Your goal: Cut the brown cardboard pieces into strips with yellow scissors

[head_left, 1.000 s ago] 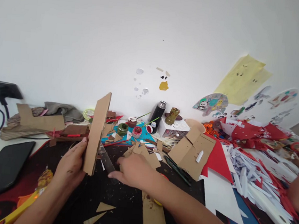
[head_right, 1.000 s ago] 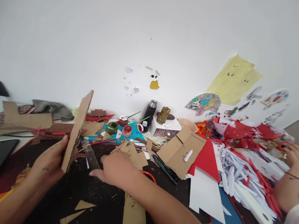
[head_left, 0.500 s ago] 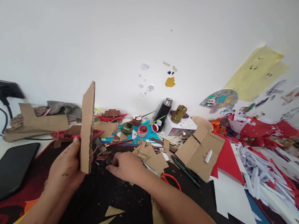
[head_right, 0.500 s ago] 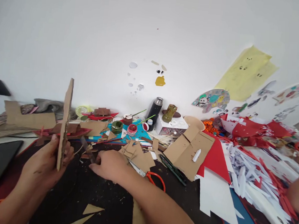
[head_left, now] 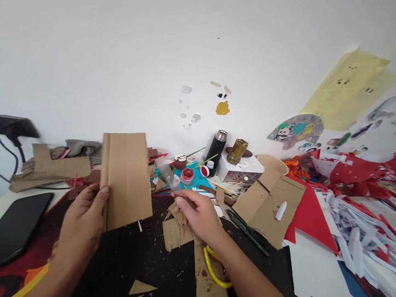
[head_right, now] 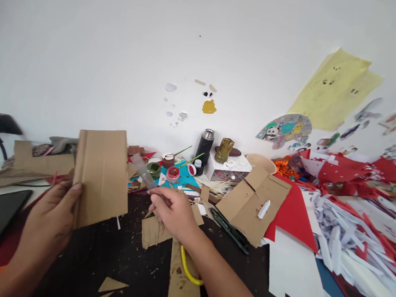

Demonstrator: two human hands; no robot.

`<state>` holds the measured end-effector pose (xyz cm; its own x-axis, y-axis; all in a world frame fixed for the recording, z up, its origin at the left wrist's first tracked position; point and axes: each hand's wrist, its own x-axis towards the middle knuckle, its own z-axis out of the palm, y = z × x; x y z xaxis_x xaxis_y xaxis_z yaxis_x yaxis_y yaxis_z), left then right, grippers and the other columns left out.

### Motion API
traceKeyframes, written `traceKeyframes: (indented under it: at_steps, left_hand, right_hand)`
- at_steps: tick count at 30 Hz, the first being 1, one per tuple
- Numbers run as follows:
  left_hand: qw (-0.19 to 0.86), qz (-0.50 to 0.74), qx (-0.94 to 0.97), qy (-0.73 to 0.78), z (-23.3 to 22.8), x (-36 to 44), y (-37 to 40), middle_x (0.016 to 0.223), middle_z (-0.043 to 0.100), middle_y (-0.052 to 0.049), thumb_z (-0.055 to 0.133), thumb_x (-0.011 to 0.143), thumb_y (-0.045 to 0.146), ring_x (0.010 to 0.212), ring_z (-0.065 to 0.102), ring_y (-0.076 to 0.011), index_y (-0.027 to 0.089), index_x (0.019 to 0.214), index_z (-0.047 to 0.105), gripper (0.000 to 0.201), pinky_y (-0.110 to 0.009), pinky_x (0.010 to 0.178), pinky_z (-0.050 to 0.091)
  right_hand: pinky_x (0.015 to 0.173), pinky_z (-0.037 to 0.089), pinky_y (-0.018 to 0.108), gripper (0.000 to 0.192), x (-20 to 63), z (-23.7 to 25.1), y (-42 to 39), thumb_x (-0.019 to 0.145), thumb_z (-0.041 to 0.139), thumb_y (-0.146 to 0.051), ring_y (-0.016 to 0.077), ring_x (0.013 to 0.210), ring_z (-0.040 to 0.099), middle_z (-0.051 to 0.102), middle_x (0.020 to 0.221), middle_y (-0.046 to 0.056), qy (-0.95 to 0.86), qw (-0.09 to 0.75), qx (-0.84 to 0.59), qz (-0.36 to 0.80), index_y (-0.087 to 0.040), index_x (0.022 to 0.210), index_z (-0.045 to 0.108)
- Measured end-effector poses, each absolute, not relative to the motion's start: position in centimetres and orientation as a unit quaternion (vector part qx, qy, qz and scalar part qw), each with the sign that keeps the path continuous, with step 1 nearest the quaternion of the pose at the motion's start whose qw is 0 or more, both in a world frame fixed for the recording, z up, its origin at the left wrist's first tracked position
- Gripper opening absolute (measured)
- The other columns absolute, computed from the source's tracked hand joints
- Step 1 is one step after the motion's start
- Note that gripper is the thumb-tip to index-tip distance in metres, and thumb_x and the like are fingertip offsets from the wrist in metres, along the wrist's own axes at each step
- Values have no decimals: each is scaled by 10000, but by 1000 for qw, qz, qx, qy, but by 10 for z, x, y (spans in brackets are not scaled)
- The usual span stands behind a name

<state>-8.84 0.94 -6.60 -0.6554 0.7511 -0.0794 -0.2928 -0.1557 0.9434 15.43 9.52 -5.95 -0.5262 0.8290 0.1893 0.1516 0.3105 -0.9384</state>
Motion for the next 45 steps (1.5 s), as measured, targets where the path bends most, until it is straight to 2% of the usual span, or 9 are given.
traceKeyframes:
  at_steps: [3,9,16,19,22,30,35,40,45]
  left_hand:
    - [333,717,201,578,-64,-73,13,798,794,-9,927,733,403,729,733,-240,253,901,792,262,-260,492,531]
    - [404,683,156,588,-63,-49,15,790,814,-41,969,612,334,654,731,-245,239,872,823,312,-272,460,529]
    - [438,665,147,587,-64,-41,11,893,850,-85,908,689,273,806,791,-316,259,909,841,231,-288,445,542]
    - [482,641,206,561,-64,-42,8,932,859,-94,992,598,337,853,804,-350,254,962,829,408,-306,470,579]
    - [495,618,254,556,-63,-42,5,962,866,-83,1043,542,335,784,806,-312,241,1046,820,559,-316,529,628]
    - [401,678,297,540,-60,-51,10,1042,874,-84,1023,573,305,959,809,-333,238,1061,826,531,-335,688,683]
    - [367,735,241,517,-52,-59,11,1020,872,-37,963,608,226,1066,783,-342,254,933,805,363,-344,730,683]
    - [422,727,229,491,-55,-45,8,1108,869,-52,973,642,296,1077,778,-338,254,1060,817,447,-365,764,688]
    - [486,678,222,505,-67,-30,8,1089,868,-111,1007,579,305,1042,800,-374,219,1080,826,539,-414,786,687]
  right_hand:
    - [799,522,323,257,165,-61,88,1049,615,-353,212,870,738,824,981,62,-836,341,-309,301,-226,1159,810]
    - [756,443,336,291,179,-74,88,1085,614,-386,240,896,704,775,949,91,-927,174,-319,93,-189,1001,811]
    - [802,454,366,264,186,-65,95,1099,595,-339,272,969,706,773,995,105,-934,84,-345,47,-178,1047,797]
    - [835,468,373,218,187,-63,95,1077,618,-295,285,1005,704,779,1030,123,-932,80,-349,52,-168,1047,792]
    - [856,475,382,205,187,-65,95,1062,644,-306,296,1020,703,781,1058,134,-930,83,-354,60,-155,1056,782]
    - [892,487,343,368,189,-74,99,944,838,-502,254,1058,710,796,1110,78,-859,257,-342,282,-218,1175,795]
    - [717,545,324,529,190,-72,103,920,742,-706,195,729,699,751,815,37,-642,398,-312,576,-188,1027,763]
    - [560,491,266,658,181,-74,96,817,771,-812,142,554,637,713,705,17,-565,367,-273,686,-170,955,726]
    - [506,498,256,648,168,-88,89,780,779,-834,133,507,605,629,628,-38,-553,343,-283,705,-199,869,679]
